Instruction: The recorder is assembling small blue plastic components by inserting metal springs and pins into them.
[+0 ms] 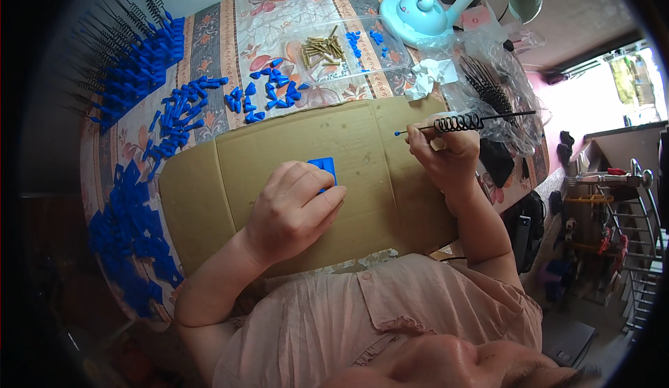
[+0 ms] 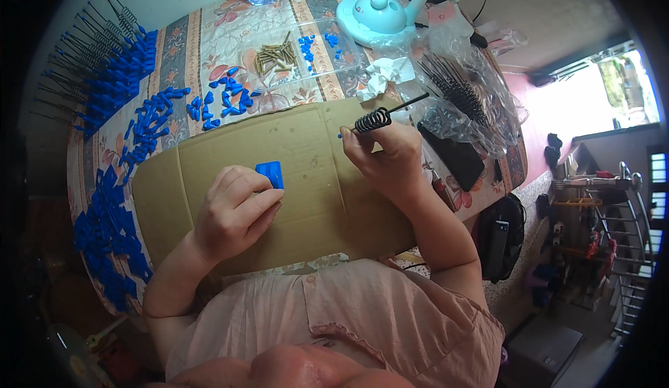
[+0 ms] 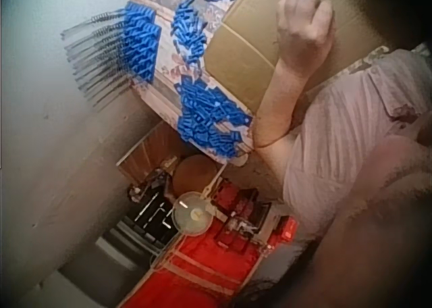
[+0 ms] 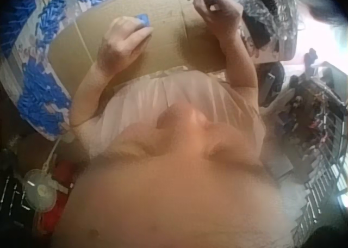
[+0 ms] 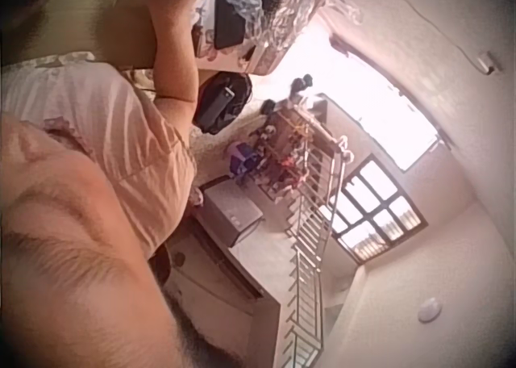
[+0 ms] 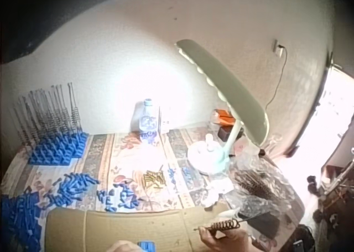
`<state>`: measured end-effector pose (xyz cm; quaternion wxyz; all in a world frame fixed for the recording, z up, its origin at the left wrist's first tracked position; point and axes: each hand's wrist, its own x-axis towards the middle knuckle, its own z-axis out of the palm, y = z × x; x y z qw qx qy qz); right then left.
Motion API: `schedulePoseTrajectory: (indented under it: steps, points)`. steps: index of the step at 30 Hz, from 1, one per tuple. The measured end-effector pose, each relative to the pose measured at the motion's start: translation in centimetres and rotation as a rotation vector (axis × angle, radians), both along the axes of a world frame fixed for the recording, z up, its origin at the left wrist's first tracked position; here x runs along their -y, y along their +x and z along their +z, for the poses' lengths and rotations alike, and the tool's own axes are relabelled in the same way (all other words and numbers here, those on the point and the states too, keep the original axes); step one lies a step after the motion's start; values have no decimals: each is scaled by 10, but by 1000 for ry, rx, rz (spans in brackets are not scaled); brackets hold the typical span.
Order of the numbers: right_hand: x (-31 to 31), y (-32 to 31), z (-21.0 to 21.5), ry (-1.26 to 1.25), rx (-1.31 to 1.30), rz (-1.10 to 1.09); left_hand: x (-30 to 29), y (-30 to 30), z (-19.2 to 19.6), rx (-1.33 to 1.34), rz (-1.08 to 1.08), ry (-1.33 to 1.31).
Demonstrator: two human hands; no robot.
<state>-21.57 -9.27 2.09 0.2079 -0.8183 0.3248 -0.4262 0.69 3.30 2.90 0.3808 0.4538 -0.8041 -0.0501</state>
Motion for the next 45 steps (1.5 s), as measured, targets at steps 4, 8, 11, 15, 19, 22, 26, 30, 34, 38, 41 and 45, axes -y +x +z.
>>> schedulePoseTrajectory:
  steps: [4,8,11,15,19,22,26,30,34,38,41,45]
  points:
    - [1,0,-1,-46,30,-8,0,-1,0,-3,-4,-4]
    - [-2,2,4,-15,23,-23,0,-1,0,3,-7,10]
    - [-2,0,6,2,-40,-17,0,0,-1,-1,-4,6]
    - [0,2,2,25,11,3,-1,2,2,14,3,-1]
    - [0,4,2,-20,37,32,5,17,14,35,136,-56]
    - [-1,5,4,-58,-7,45,13,40,14,41,362,-42]
    - [-6,8,14,-20,-65,99,21,80,-2,36,505,71]
    - [-10,5,14,-6,-67,167,36,82,-12,79,495,108]
    - [-10,3,17,34,-88,205,62,75,-20,151,442,122]
    - [-11,5,16,70,-143,205,78,73,-27,256,377,141]
    - [-10,5,12,33,-181,212,81,76,-21,314,361,161]
    - [-8,5,11,7,-240,201,78,81,-10,65,248,232]
